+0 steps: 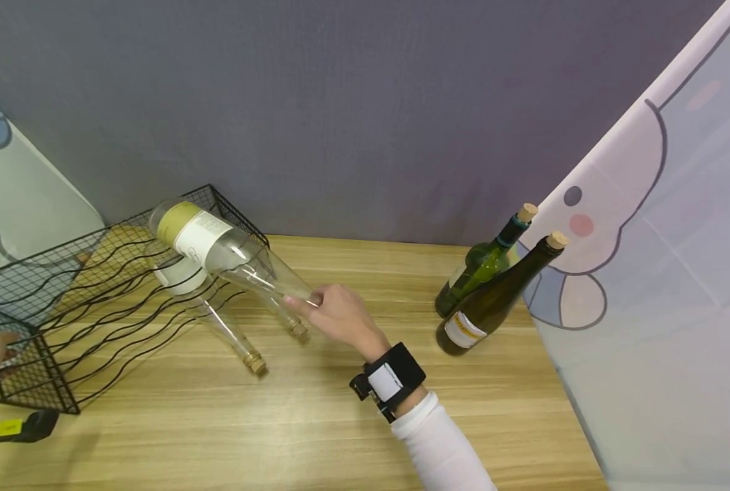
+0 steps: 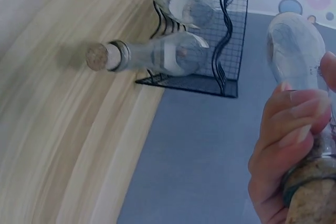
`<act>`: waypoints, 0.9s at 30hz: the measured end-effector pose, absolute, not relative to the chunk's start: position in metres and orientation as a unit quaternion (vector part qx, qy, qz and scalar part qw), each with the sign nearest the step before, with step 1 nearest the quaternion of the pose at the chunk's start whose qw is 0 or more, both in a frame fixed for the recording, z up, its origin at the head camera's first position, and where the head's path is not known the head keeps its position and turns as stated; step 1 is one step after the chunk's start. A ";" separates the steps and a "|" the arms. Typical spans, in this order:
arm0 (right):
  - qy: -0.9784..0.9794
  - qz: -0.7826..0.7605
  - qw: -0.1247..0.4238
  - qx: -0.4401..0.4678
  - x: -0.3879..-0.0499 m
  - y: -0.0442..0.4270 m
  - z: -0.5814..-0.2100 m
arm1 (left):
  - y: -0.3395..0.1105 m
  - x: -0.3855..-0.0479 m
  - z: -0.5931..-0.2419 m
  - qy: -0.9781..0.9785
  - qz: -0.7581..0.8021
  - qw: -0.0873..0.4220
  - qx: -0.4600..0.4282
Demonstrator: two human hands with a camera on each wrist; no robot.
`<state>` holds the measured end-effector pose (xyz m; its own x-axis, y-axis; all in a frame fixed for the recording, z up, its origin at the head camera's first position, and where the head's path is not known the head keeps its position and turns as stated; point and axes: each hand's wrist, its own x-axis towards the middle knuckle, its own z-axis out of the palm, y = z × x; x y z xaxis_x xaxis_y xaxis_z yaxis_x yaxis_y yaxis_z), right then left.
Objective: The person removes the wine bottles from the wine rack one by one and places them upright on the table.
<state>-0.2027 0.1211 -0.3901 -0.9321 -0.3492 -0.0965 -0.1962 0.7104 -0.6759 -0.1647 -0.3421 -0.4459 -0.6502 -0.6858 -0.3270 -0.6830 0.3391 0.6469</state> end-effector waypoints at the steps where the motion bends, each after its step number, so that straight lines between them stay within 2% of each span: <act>1: 0.918 -0.351 0.106 -0.148 -0.203 0.123 -0.389 | -0.343 -0.165 -0.448 -0.818 -0.395 0.002 0.418; 27: 0.923 -0.369 0.093 -0.063 -0.206 0.167 -0.383 | -0.340 -0.163 -0.443 -0.820 -0.395 0.005 0.414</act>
